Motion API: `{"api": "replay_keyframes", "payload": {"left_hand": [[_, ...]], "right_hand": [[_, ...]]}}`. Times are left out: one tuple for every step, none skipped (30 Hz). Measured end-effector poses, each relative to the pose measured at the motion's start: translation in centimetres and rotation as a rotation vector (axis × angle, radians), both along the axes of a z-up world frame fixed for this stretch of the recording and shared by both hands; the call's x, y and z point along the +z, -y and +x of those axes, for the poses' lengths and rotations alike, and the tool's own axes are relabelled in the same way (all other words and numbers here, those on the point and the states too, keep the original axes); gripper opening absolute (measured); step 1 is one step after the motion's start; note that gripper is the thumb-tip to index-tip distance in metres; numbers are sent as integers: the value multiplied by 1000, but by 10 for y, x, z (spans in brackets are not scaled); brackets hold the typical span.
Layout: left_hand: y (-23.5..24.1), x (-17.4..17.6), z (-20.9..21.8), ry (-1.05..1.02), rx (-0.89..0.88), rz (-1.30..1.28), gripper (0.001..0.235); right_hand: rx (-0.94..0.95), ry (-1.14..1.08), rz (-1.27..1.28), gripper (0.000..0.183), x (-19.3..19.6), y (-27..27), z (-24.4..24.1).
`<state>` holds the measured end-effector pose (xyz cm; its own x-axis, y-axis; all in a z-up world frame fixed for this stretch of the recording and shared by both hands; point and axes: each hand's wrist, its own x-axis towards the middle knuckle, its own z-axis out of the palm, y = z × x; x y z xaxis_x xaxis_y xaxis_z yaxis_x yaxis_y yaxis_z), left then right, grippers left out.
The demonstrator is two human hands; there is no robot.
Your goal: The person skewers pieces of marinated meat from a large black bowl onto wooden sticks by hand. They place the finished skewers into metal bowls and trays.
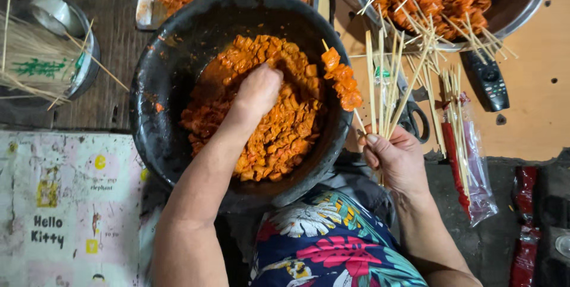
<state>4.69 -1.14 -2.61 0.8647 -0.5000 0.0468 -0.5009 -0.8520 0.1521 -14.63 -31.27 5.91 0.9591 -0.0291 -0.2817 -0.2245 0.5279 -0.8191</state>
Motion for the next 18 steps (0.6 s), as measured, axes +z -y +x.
{"api": "replay_keyframes", "payload": {"left_hand": [[-2, 3, 1, -52, 43, -15, 9], [-5, 7, 2, -103, 86, -30, 12], [-8, 11, 2, -156, 124, -44, 16], [-12, 16, 0, -197, 171, -227, 17], [-18, 22, -3, -234, 223, -412, 18], [-23, 29, -6, -269, 275, -597, 19], [-27, 35, -10, -328, 291, -704, 17], [-31, 42, -14, -387, 307, -812, 16], [-34, 49, -22, -446, 330, -922, 16], [-38, 56, -28, -599, 401, -1119, 20], [-41, 64, -29, -747, 466, -1315, 23], [-42, 71, -33, -895, 530, -1512, 27], [-40, 77, -36, -896, 450, -1545, 26], [-38, 81, -42, -898, 369, -1577, 26], [-35, 84, -47, -900, 293, -1612, 27], [-34, 86, -49, -872, 339, -1580, 28], [-31, 88, -51, -849, 388, -1551, 29], [-28, 90, -54, -826, 436, -1521, 30]], "right_hand": [[-14, -5, 4, 9, 3, -1, -1], [-28, -10, 8, 9, 6, -1, -1], [-33, -16, 3, 9, 8, -1, -3], [-39, -22, -1, 10, 10, -2, -4], [-39, -24, -7, 10, 11, -2, -3], [-39, -18, -19, 9, 12, -2, -2], [-37, -16, -29, 9, 12, -2, -2], [-34, -14, -38, 9, 12, -3, -2], [-40, -25, -51, 9, 12, -3, -2], [-46, -36, -64, 9, 12, -2, -1], [-54, -41, -74, 10, 12, -3, 0], [-25, -39, -76, 9, 12, -3, -1], [-5, -28, -76, 8, 12, -3, -2], [14, -16, -76, 8, 12, -5, -3], [30, -10, -87, 8, 12, -6, -4], [46, -4, -98, 8, 11, -7, -5], [62, -3, -112, 9, 11, -8, -6], [84, -28, -126, 8, 10, -8, -8]]}}
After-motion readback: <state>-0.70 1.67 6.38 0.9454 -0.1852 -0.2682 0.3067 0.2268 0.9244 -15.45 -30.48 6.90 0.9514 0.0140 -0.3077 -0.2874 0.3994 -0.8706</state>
